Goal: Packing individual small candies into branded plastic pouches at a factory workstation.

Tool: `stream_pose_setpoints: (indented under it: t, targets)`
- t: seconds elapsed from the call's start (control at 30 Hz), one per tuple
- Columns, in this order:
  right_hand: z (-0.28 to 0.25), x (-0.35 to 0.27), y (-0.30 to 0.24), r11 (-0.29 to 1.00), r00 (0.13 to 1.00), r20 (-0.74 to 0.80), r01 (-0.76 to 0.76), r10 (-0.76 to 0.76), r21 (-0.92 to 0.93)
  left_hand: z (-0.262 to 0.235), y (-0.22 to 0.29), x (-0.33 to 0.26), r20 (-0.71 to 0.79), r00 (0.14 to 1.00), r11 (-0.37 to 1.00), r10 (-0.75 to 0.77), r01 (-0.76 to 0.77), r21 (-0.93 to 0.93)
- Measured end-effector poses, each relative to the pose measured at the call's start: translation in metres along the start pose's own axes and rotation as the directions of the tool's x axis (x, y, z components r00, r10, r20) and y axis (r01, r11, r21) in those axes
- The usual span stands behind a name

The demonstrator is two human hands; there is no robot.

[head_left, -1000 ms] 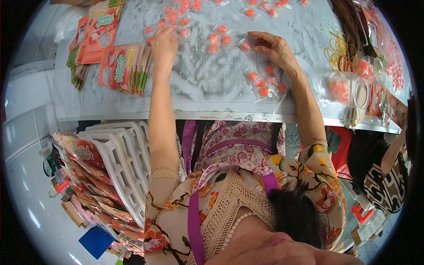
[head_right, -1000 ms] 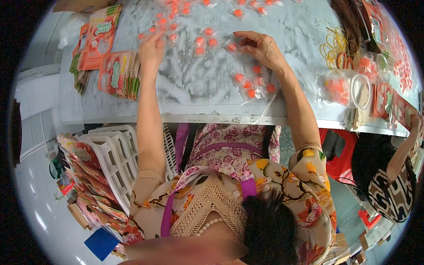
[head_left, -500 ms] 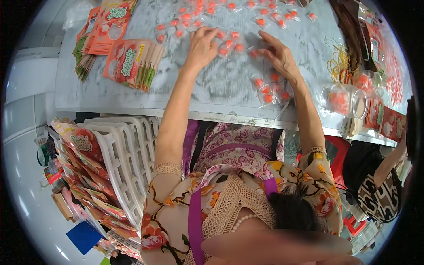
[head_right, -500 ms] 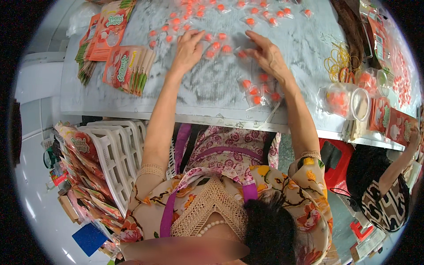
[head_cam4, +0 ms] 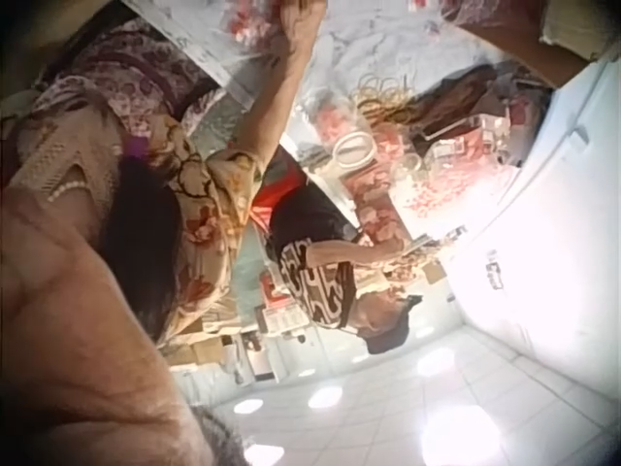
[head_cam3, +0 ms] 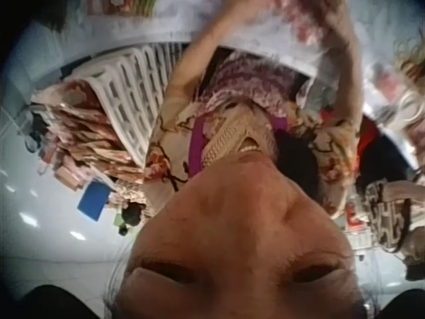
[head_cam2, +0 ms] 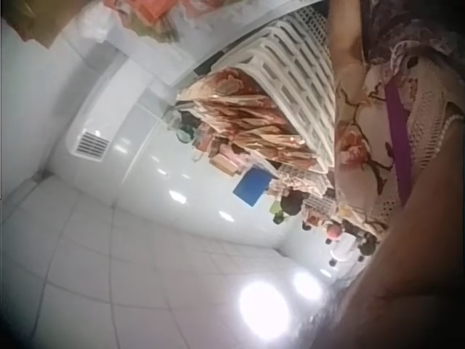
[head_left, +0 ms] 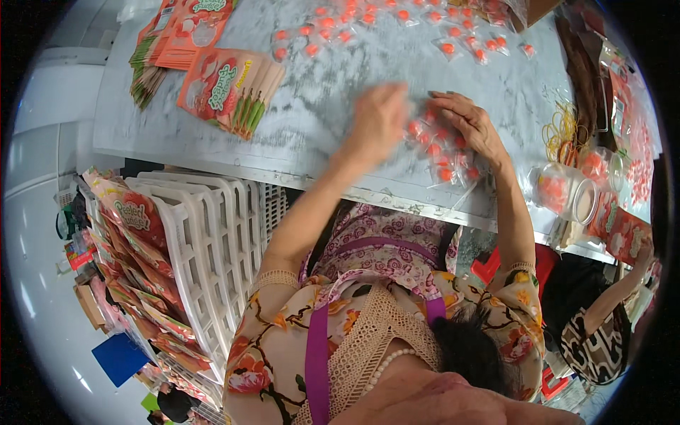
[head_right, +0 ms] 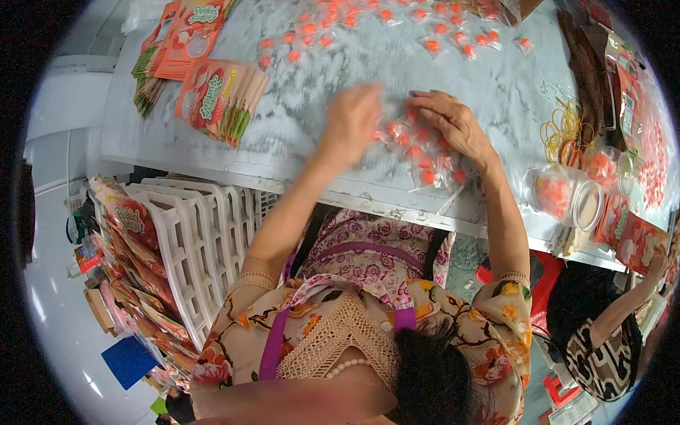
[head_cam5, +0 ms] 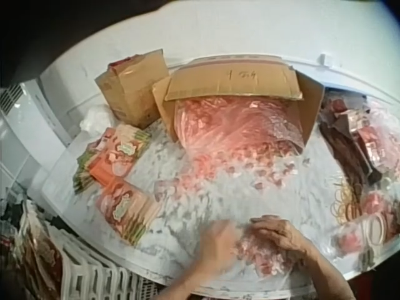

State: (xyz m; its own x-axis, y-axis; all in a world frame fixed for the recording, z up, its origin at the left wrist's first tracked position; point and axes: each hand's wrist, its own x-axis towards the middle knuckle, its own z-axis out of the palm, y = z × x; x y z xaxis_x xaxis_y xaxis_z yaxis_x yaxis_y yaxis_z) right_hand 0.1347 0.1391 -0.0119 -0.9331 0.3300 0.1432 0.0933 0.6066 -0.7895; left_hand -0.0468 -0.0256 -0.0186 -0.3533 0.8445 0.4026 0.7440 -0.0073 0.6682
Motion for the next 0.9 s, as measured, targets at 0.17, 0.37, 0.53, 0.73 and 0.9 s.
stream_pose_setpoints:
  t: [0.17,0.37,0.53,0.73,0.9]
  targets:
    - [-0.008,0.026,-0.027,0.980,0.986,0.033,-0.165,0.162,0.110,-0.097,-0.096,0.080,-0.167,0.932,0.719,-0.322,0.355,0.597]
    - [0.039,0.139,-0.017,0.949,0.969,-0.082,0.209,-0.234,-0.234,-0.099,-0.127,0.092,0.055,0.838,0.684,-0.543,0.404,0.608]
    - [0.074,0.182,0.019,0.922,0.937,-0.124,0.287,-0.327,-0.261,-0.112,-0.104,0.092,0.240,0.822,0.806,-0.516,0.372,0.460]
    - [0.075,0.180,0.016,0.955,0.939,-0.178,0.280,-0.293,-0.094,-0.130,-0.119,0.069,0.266,0.829,0.853,-0.493,0.400,0.334]
    - [0.081,0.178,-0.006,0.946,0.985,-0.003,0.163,-0.171,-0.281,-0.112,-0.112,0.054,0.228,0.898,0.859,-0.376,0.246,0.449]
